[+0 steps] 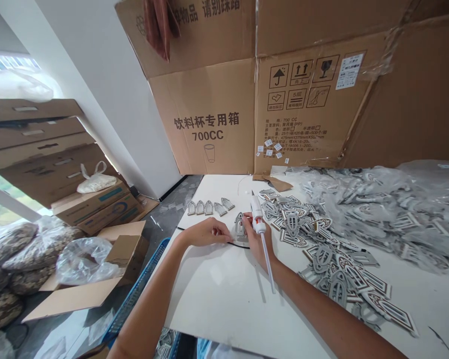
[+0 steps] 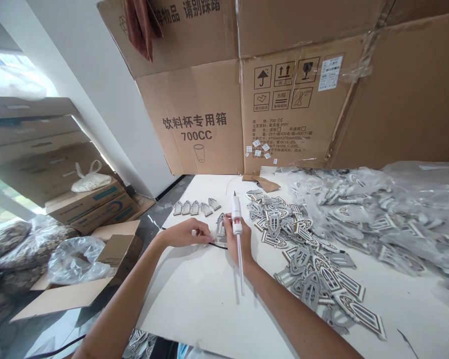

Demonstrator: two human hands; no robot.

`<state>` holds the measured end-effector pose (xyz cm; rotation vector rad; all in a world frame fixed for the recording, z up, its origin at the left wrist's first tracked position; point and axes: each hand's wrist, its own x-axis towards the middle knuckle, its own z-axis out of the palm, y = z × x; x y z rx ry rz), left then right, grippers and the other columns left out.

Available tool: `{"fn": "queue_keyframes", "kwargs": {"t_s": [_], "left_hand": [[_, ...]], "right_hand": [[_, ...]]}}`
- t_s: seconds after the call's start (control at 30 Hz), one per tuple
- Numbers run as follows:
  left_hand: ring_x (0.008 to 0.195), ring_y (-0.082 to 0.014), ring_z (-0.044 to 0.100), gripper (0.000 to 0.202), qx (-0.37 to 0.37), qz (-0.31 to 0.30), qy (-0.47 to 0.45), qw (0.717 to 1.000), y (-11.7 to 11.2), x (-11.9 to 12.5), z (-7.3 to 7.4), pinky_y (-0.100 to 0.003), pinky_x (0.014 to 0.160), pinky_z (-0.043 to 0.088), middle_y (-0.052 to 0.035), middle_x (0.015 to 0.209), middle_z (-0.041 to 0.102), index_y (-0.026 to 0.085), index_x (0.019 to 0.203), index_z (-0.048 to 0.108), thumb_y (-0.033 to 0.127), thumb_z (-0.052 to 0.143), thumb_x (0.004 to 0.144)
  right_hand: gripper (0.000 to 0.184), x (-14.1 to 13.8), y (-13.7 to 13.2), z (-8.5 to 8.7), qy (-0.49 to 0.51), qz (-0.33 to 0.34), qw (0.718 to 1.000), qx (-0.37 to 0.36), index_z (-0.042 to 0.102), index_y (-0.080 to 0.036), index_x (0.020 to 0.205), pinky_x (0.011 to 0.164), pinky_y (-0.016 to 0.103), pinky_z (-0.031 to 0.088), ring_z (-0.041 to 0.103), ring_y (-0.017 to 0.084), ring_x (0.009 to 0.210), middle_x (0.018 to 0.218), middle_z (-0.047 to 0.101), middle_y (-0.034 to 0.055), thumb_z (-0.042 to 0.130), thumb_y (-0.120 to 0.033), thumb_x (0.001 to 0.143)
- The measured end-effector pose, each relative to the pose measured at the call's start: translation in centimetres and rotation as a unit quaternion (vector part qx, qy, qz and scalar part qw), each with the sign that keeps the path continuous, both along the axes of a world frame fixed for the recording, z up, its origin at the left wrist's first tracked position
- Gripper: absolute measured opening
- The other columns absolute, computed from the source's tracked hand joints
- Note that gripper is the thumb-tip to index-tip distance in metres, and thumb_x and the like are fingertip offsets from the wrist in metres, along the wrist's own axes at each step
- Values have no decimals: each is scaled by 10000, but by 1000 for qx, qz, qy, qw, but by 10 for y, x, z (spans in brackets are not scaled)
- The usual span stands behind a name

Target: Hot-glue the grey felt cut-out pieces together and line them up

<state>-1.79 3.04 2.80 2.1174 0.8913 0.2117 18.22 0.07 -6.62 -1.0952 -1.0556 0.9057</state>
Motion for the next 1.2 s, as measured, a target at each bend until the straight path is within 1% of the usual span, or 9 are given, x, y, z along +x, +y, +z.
{"fn": "queue_keyframes", "kwargs": {"t_s": [0.13,0.27,0.43,0.53,0.63,0.8,0.87,1.03,1.2], "left_hand": [[769,-154,605,337,63,48,-34,996,-2,4,4,-268,719,451,-55,884,755,197,932,813,481,638,977],[798,-156,617,241,104,81,-63,989,-4,7,6,-277,751,468,-45,882,734,208,890,794,417,687,946],[825,-158,658,201,76,117,-140,980,-5,10,2,-301,815,529,-48,886,728,177,801,683,345,732,899],[799,-154,659,185,65,135,-166,975,-4,10,0,-306,807,549,-43,860,715,171,817,672,325,748,885],[818,-160,664,140,77,134,-166,974,-3,10,2,-313,828,560,-53,892,729,174,917,737,313,733,901],[940,-186,678,215,104,108,-172,974,-7,15,3,-316,863,550,-80,989,746,210,1022,802,373,672,968],[918,-182,674,237,107,96,-172,974,-8,20,1,-312,839,541,-81,983,747,215,1046,804,394,663,979],[811,-156,643,200,137,109,-161,971,-11,32,-5,-288,742,493,-57,912,745,215,996,800,381,693,965],[788,-152,612,189,170,120,-169,963,-13,37,-8,-292,722,480,-51,898,740,222,985,799,367,680,977]], "right_hand": [[546,0,1,-2,6,-6,1000,0,721,-162,1098,627,290,491,611,175,688,828,723,52,688,-663,884],[508,0,0,-1,9,-15,1000,8,717,-159,1082,615,283,471,572,154,653,802,699,34,688,-632,899],[504,-1,1,-3,7,-6,1000,11,715,-166,1058,602,275,468,564,152,649,782,681,18,684,-644,897],[524,-2,2,-5,5,-9,1000,11,718,-173,1057,594,276,474,564,153,638,794,691,24,680,-668,888],[528,-2,3,-6,3,-7,1000,12,717,-176,1036,581,273,465,559,152,626,772,680,21,678,-680,883],[535,-2,0,-1,4,-1,1000,12,710,-175,1034,575,278,457,554,155,627,777,683,30,672,-688,884],[536,-2,-2,2,2,6,1000,10,708,-177,1037,570,281,455,557,160,627,767,681,27,669,-689,885],[496,-1,-4,6,2,27,999,17,697,-192,1046,550,277,436,540,161,603,695,628,-5,671,-662,893],[473,-1,-3,5,11,34,999,20,691,-196,1051,538,277,430,525,158,584,680,601,-15,649,-648,914]]}}
